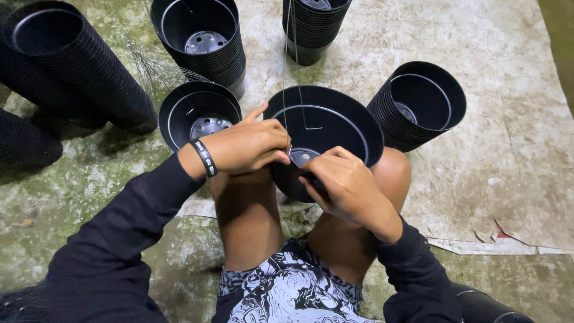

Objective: The person sits on the floor and assembles wire hangers into black plastic plant pots. They cut wire with pliers, bend it into a loop, and thread it through holes in the pot base and rim to create a handle. The process is repeated for multiple pots.

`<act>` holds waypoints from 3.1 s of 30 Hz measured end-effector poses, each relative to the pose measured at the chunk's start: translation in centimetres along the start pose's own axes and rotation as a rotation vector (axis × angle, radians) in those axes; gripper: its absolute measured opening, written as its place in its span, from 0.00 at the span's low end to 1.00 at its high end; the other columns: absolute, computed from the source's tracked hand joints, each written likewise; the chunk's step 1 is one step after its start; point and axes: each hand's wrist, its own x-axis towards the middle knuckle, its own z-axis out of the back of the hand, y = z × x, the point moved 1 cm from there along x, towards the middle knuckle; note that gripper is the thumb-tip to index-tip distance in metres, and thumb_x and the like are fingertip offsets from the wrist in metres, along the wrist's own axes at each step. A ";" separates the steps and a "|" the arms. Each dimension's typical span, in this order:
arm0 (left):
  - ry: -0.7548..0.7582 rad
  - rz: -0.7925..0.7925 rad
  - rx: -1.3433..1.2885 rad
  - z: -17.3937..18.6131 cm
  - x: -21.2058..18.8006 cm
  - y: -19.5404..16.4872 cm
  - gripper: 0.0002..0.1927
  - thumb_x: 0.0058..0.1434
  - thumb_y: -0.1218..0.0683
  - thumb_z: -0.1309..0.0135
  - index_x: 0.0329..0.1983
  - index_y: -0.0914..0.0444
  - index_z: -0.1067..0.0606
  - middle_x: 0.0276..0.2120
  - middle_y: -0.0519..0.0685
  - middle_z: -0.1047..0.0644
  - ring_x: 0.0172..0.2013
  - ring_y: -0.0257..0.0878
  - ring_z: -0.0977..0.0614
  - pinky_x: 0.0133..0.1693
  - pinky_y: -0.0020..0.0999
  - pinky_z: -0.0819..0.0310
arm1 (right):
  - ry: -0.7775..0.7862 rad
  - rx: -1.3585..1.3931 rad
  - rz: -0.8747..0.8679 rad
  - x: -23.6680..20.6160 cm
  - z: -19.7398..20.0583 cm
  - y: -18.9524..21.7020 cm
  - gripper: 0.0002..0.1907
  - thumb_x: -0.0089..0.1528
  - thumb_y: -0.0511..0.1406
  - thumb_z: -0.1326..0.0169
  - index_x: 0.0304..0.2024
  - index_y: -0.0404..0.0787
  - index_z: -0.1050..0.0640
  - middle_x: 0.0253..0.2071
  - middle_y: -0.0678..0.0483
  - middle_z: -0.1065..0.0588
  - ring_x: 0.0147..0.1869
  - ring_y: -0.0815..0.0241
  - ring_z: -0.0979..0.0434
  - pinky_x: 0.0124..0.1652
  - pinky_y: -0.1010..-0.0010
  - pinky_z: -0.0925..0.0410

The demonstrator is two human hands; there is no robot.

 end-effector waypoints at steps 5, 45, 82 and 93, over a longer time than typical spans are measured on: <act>-0.022 -0.011 -0.125 -0.3 0.0 0.4 0.08 0.66 0.50 0.45 0.39 0.59 0.22 0.45 0.46 0.20 0.55 0.41 0.22 0.68 0.67 0.65 | 0.004 -0.013 -0.005 0.0 0.1 0.0 0.11 0.58 0.31 0.36 0.41 0.36 0.24 0.34 0.49 0.25 0.38 0.50 0.22 0.43 0.63 0.30; -0.668 0.201 -0.262 -2.6 -0.3 -8.0 0.06 0.59 0.53 0.35 0.37 0.59 0.18 0.35 0.42 0.18 0.37 0.35 0.20 0.50 0.35 0.41 | 0.000 0.599 -0.472 0.8 2.6 -1.8 0.03 0.66 0.28 0.44 0.41 0.33 0.23 0.36 0.54 0.23 0.40 0.69 0.23 0.41 0.78 0.30; -0.565 0.032 -0.348 -1.9 -0.5 -5.5 0.09 0.62 0.58 0.37 0.45 0.63 0.20 0.41 0.47 0.17 0.43 0.39 0.16 0.54 0.37 0.30 | 0.110 0.741 -0.502 2.2 2.4 -3.0 0.03 0.67 0.29 0.45 0.43 0.33 0.24 0.32 0.58 0.25 0.36 0.74 0.28 0.35 0.81 0.33; -0.296 0.081 -0.632 0.6 0.8 -4.8 0.08 0.61 0.58 0.37 0.42 0.65 0.18 0.35 0.50 0.17 0.37 0.37 0.15 0.42 0.31 0.22 | 0.310 0.298 -0.227 1.7 5.7 -3.4 0.21 0.55 0.39 0.34 0.46 0.33 0.23 0.38 0.48 0.23 0.40 0.56 0.22 0.39 0.67 0.29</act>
